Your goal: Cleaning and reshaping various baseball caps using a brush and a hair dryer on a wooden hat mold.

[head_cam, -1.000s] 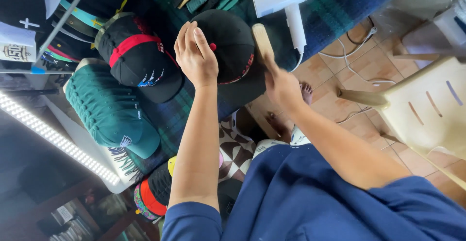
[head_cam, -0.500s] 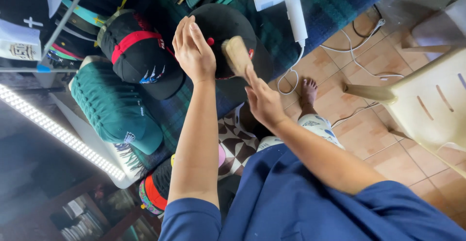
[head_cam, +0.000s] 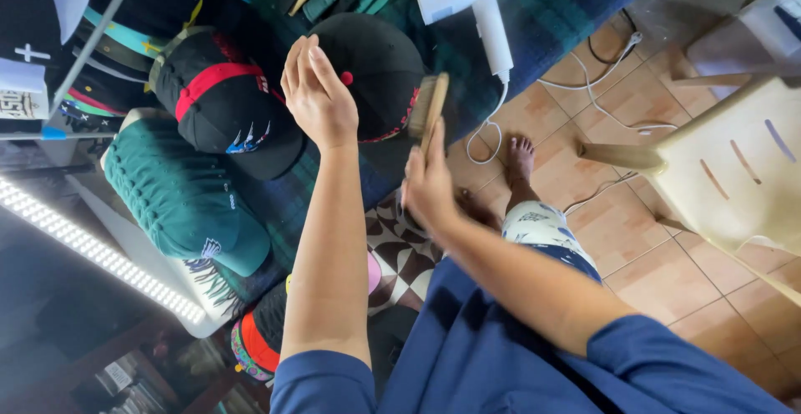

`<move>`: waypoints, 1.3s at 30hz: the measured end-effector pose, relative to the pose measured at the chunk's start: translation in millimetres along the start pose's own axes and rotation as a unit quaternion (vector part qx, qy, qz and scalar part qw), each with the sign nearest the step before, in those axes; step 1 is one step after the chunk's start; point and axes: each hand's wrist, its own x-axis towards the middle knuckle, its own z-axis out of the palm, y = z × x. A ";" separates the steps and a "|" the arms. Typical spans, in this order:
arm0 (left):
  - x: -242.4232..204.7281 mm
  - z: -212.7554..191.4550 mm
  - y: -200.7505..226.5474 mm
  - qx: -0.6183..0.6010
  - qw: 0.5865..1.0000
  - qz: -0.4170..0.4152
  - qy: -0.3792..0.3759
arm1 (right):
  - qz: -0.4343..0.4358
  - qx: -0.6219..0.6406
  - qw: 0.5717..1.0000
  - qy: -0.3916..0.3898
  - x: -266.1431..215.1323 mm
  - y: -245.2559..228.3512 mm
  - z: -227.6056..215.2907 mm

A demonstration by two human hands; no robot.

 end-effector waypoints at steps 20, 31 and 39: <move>1.8 -1.8 5.6 -0.016 1.000 -0.007 0.004 | -0.158 -0.440 0.881 -0.066 134.0 -73.6 -76.4; -7.5 -8.8 -10.0 -0.221 0.969 -0.104 0.038 | -0.246 -0.505 0.809 -0.173 -47.4 34.6 -161.9; -108.6 -40.2 -20.1 -0.295 0.945 -0.114 0.088 | -0.478 -0.464 0.735 -0.128 41.9 -81.0 -89.3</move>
